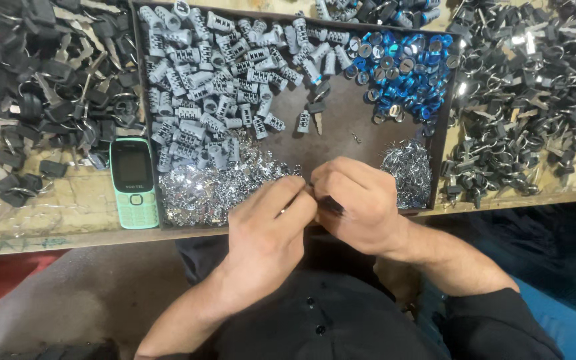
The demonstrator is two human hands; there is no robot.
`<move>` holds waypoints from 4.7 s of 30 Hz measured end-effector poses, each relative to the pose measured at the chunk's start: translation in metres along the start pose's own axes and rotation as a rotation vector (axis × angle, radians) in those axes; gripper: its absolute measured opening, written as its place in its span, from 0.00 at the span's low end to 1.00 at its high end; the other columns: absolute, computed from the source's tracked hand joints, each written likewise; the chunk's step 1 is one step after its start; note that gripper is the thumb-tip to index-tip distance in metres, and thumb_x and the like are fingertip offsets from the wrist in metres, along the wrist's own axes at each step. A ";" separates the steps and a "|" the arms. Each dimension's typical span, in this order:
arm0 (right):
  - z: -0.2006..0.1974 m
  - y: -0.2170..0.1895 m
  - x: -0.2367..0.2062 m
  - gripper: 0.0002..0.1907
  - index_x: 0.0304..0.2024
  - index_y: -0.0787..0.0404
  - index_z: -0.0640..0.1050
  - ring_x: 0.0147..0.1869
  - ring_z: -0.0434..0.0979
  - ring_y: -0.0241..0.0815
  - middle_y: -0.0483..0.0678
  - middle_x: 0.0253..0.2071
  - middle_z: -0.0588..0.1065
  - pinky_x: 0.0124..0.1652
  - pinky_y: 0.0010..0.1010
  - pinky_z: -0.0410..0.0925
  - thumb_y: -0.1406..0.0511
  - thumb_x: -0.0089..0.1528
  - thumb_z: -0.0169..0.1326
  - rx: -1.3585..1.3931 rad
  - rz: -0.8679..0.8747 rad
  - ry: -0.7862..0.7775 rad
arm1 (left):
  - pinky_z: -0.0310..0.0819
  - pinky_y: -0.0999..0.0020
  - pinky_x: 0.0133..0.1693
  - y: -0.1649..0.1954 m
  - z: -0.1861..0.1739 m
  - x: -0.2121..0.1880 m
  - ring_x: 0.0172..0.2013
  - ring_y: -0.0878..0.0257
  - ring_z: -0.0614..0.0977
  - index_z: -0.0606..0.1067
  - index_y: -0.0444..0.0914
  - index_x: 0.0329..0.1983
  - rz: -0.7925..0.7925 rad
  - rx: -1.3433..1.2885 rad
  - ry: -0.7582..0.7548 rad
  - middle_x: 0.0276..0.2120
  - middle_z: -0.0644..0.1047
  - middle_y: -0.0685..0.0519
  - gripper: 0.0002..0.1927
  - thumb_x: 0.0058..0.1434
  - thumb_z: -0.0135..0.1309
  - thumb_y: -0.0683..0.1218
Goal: The person assembles small key components by hand, inserting a metal pin into a grey plastic housing and then attaching a blue plastic cap. The assembled units are placed back on the table among other parts.
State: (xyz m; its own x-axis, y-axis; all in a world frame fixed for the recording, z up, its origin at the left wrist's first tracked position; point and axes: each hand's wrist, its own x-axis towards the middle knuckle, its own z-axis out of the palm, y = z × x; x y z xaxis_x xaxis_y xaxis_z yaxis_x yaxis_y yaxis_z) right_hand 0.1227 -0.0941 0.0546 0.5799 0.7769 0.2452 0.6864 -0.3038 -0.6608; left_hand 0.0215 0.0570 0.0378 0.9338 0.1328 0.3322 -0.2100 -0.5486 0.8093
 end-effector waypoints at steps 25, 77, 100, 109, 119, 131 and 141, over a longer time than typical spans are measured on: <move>-0.009 0.011 -0.038 0.14 0.48 0.69 0.78 0.46 0.77 0.38 0.52 0.46 0.75 0.45 0.26 0.71 0.79 0.60 0.55 0.598 0.349 -0.023 | 0.71 0.67 0.33 -0.019 0.006 -0.012 0.32 0.58 0.77 0.75 0.34 0.42 -0.036 -0.399 0.005 0.38 0.75 0.49 0.08 0.62 0.61 0.36; 0.038 -0.007 -0.102 0.35 0.60 0.63 0.62 0.46 0.78 0.41 0.59 0.48 0.74 0.47 0.30 0.75 0.82 0.54 0.61 0.544 0.209 0.339 | 0.75 0.72 0.48 0.012 0.038 -0.051 0.47 0.63 0.77 0.77 0.35 0.51 -0.263 -0.655 0.090 0.50 0.73 0.50 0.13 0.65 0.64 0.39; -0.016 0.022 -0.052 0.22 0.44 0.58 0.80 0.48 0.78 0.52 0.52 0.47 0.75 0.46 0.34 0.72 0.66 0.48 0.72 -0.033 0.019 0.028 | 0.75 0.70 0.48 0.003 0.011 -0.043 0.44 0.62 0.80 0.76 0.34 0.46 -0.371 -0.573 0.022 0.45 0.77 0.49 0.08 0.65 0.60 0.40; -0.023 0.073 0.042 0.20 0.52 0.54 0.84 0.52 0.74 0.51 0.50 0.49 0.72 0.46 0.38 0.70 0.75 0.58 0.60 -0.475 -0.302 -0.157 | 0.80 0.73 0.38 -0.008 0.004 -0.049 0.36 0.67 0.81 0.74 0.29 0.46 -0.548 -0.886 0.091 0.47 0.73 0.49 0.06 0.70 0.54 0.38; -0.030 0.016 -0.003 0.11 0.42 0.64 0.73 0.40 0.78 0.38 0.50 0.43 0.77 0.41 0.27 0.73 0.62 0.70 0.46 0.516 0.110 0.067 | 0.74 0.75 0.40 -0.018 -0.008 -0.040 0.39 0.68 0.78 0.76 0.32 0.49 -0.414 -0.715 0.088 0.47 0.73 0.51 0.07 0.69 0.57 0.37; -0.028 -0.008 -0.045 0.06 0.35 0.61 0.78 0.28 0.78 0.49 0.49 0.27 0.76 0.27 0.34 0.67 0.66 0.59 0.62 0.157 0.223 -0.266 | 0.77 0.65 0.43 0.007 -0.003 -0.025 0.44 0.53 0.81 0.76 0.35 0.49 -0.061 -0.158 0.051 0.46 0.77 0.46 0.16 0.58 0.61 0.33; -0.034 -0.010 -0.053 0.05 0.37 0.62 0.79 0.30 0.81 0.48 0.50 0.28 0.78 0.28 0.32 0.70 0.69 0.59 0.61 0.206 0.266 -0.265 | 0.76 0.58 0.45 0.033 -0.005 -0.026 0.43 0.48 0.79 0.76 0.26 0.51 0.174 0.022 -0.138 0.45 0.75 0.42 0.23 0.49 0.58 0.33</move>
State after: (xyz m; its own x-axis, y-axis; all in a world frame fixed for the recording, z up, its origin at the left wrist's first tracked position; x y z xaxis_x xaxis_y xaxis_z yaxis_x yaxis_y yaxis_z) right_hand 0.0995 -0.1509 0.0721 0.5740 0.8091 -0.1258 0.4102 -0.4172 -0.8110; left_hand -0.0113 0.0396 0.0579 0.9151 -0.0788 0.3955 -0.3665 -0.5716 0.7341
